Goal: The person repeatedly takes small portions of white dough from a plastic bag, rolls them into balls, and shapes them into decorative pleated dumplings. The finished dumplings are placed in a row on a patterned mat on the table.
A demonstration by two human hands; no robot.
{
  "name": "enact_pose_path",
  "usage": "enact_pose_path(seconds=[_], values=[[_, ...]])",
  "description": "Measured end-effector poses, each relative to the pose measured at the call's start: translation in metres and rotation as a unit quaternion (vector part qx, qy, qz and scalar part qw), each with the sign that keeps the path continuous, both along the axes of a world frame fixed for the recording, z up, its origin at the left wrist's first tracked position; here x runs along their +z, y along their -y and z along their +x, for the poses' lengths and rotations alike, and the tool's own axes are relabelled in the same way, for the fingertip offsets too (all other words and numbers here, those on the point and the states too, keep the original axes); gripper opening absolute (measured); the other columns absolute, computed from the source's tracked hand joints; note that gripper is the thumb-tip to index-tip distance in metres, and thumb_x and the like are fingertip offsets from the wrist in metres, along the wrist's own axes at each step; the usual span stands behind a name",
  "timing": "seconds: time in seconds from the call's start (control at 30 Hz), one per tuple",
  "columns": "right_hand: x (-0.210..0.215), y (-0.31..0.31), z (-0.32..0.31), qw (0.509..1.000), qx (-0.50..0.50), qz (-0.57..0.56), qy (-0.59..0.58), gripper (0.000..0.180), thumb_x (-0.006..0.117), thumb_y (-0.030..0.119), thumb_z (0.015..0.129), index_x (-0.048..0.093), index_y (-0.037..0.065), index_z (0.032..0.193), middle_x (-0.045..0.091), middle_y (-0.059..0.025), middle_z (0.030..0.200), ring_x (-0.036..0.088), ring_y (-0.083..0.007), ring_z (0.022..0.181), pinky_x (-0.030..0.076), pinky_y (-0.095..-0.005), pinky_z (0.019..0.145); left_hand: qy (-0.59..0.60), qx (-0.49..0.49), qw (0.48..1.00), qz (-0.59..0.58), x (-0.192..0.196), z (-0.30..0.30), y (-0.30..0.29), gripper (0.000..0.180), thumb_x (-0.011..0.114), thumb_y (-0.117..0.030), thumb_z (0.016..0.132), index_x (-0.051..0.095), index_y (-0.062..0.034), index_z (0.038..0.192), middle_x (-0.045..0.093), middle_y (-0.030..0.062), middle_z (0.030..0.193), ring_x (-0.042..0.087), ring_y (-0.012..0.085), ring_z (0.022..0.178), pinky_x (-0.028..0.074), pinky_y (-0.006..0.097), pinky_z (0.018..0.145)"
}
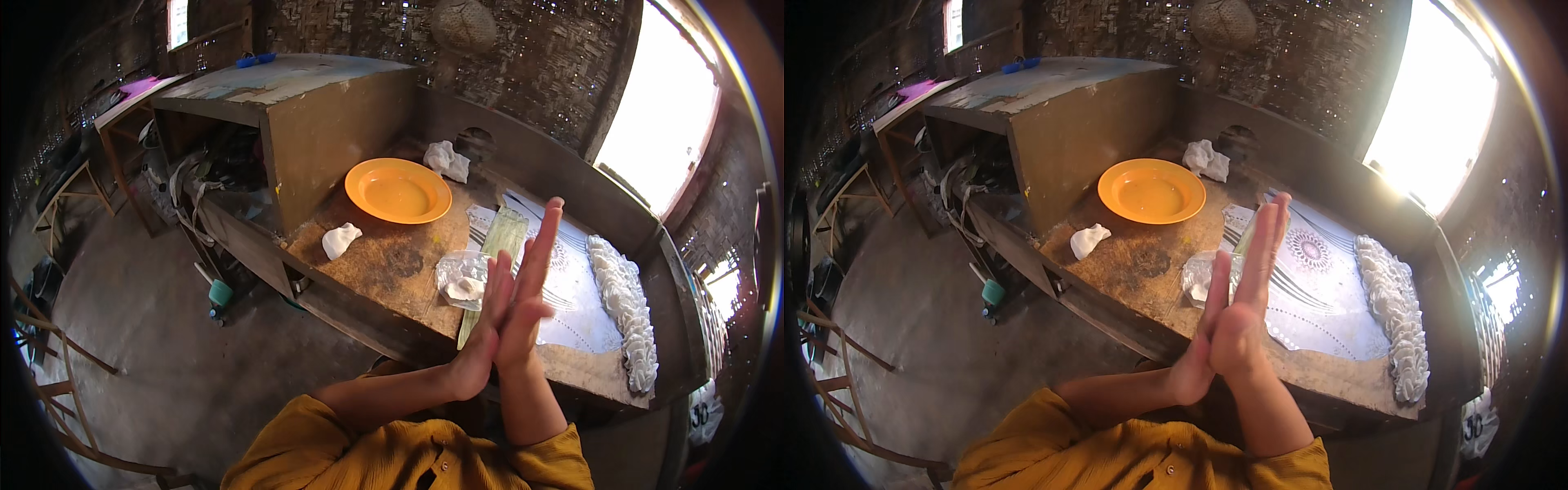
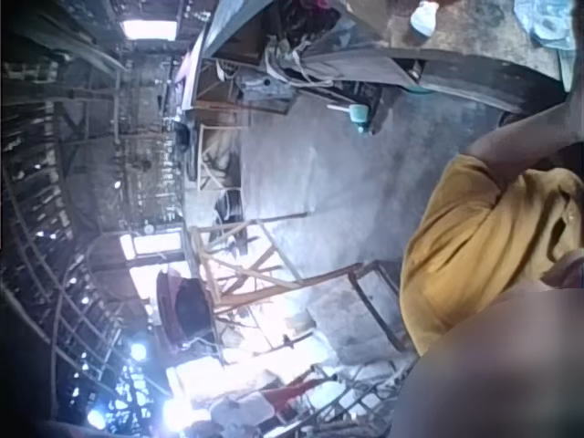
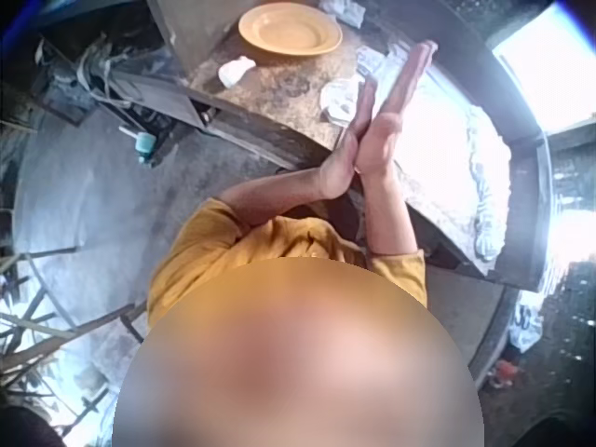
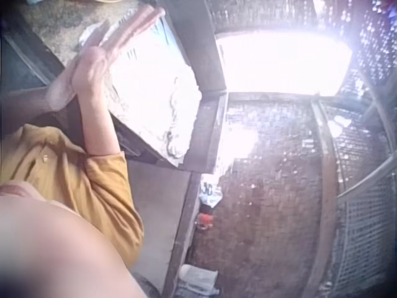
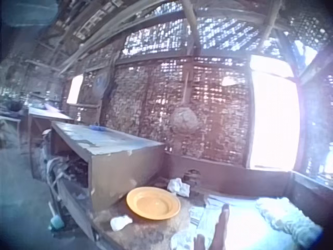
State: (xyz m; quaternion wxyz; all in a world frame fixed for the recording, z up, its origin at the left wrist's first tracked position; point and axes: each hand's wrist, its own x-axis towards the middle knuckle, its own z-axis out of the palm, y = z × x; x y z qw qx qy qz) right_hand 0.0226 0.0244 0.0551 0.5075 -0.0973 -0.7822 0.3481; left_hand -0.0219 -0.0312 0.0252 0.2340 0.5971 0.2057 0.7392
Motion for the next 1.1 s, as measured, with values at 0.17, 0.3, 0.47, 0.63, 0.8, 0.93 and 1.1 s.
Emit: enact_pose_path(seconds=[0.17, 0.3, 0.47, 0.63, 0.8, 0.93, 1.1], values=[[-0.032, 0.023, 0.005, 0.977, 0.197, 0.078, 0.041, 0.061, 0.023, 0.040, 0.097, 0.020, 0.003, 0.146, 0.003, -0.0192, 0.154, -0.006, -0.0381, 0.141, -0.002, -0.0485, 0.112, 0.227, -0.140, 0.929, 0.258, 0.014, -0.005, -0.009, 0.074, 0.037, -0.042, 0.096, -0.005, -0.0086, 0.148, -0.010, 0.0115, 0.154, -0.006, 0.0219, 0.142, -0.007, 0.035, 0.113], [-0.034, 0.051, 0.003, 0.972, 0.157, 0.153, 0.084, 0.060, 0.033, 0.042, 0.095, 0.029, 0.007, 0.144, 0.007, -0.0204, 0.153, -0.005, -0.0433, 0.140, -0.004, -0.0557, 0.109, 0.181, 0.057, 0.969, 0.156, 0.027, -0.026, 0.015, 0.080, 0.031, -0.055, 0.093, -0.009, -0.0124, 0.147, -0.014, 0.0069, 0.155, -0.011, 0.0199, 0.141, -0.002, 0.038, 0.113], [0.001, 0.023, 0.008, 0.984, 0.109, 0.141, 0.027, 0.091, 0.027, 0.069, 0.086, 0.017, 0.000, 0.146, 0.011, -0.0230, 0.152, 0.000, -0.0428, 0.140, -0.003, -0.0531, 0.110, 0.042, -0.012, 0.998, 0.053, 0.017, -0.016, 0.021, 0.078, 0.029, -0.050, 0.096, -0.012, -0.0064, 0.146, -0.018, 0.0090, 0.154, -0.015, 0.0289, 0.141, -0.003, 0.043, 0.113], [0.005, 0.051, -0.001, 0.971, 0.227, 0.062, 0.037, 0.120, 0.033, 0.085, 0.072, 0.002, -0.005, 0.145, -0.006, -0.0232, 0.152, -0.006, -0.0351, 0.141, -0.005, -0.0457, 0.112, 0.036, 0.085, 0.995, 0.025, 0.027, -0.037, 0.022, 0.076, 0.026, -0.052, 0.096, -0.011, -0.0075, 0.147, -0.017, 0.0118, 0.153, -0.015, 0.0283, 0.141, -0.006, 0.042, 0.112], [0.000, 0.055, -0.006, 0.961, 0.174, 0.213, 0.029, 0.089, 0.031, 0.065, 0.089, 0.016, -0.003, 0.144, 0.012, -0.0237, 0.151, -0.001, -0.0417, 0.141, -0.005, -0.0530, 0.110, 0.091, 0.127, 0.988, 0.012, 0.031, -0.055, 0.026, 0.078, 0.022, -0.057, 0.095, -0.011, -0.0089, 0.147, -0.016, 0.0087, 0.154, -0.015, 0.0243, 0.141, -0.009, 0.041, 0.112], [-0.008, 0.035, -0.013, 0.975, 0.216, 0.037, 0.031, 0.058, 0.028, 0.033, 0.098, 0.014, 0.008, 0.148, 0.002, -0.0217, 0.153, -0.006, -0.0391, 0.141, -0.009, -0.0514, 0.110, 0.031, 0.121, 0.991, 0.056, 0.012, -0.036, 0.033, 0.077, 0.021, -0.054, 0.096, -0.015, -0.0073, 0.145, -0.019, 0.0097, 0.153, -0.017, 0.0241, 0.141, -0.008, 0.040, 0.112], [-0.025, 0.034, -0.022, 0.957, 0.267, 0.102, 0.044, 0.058, 0.028, 0.033, 0.098, 0.012, 0.011, 0.149, -0.006, -0.0194, 0.154, -0.012, -0.0364, 0.141, -0.010, -0.0503, 0.110, 0.052, 0.175, 0.979, 0.094, -0.003, -0.046, 0.035, 0.074, 0.024, -0.051, 0.096, -0.009, -0.0069, 0.145, -0.013, 0.0105, 0.152, -0.010, 0.0237, 0.139, -0.003, 0.040, 0.112]])
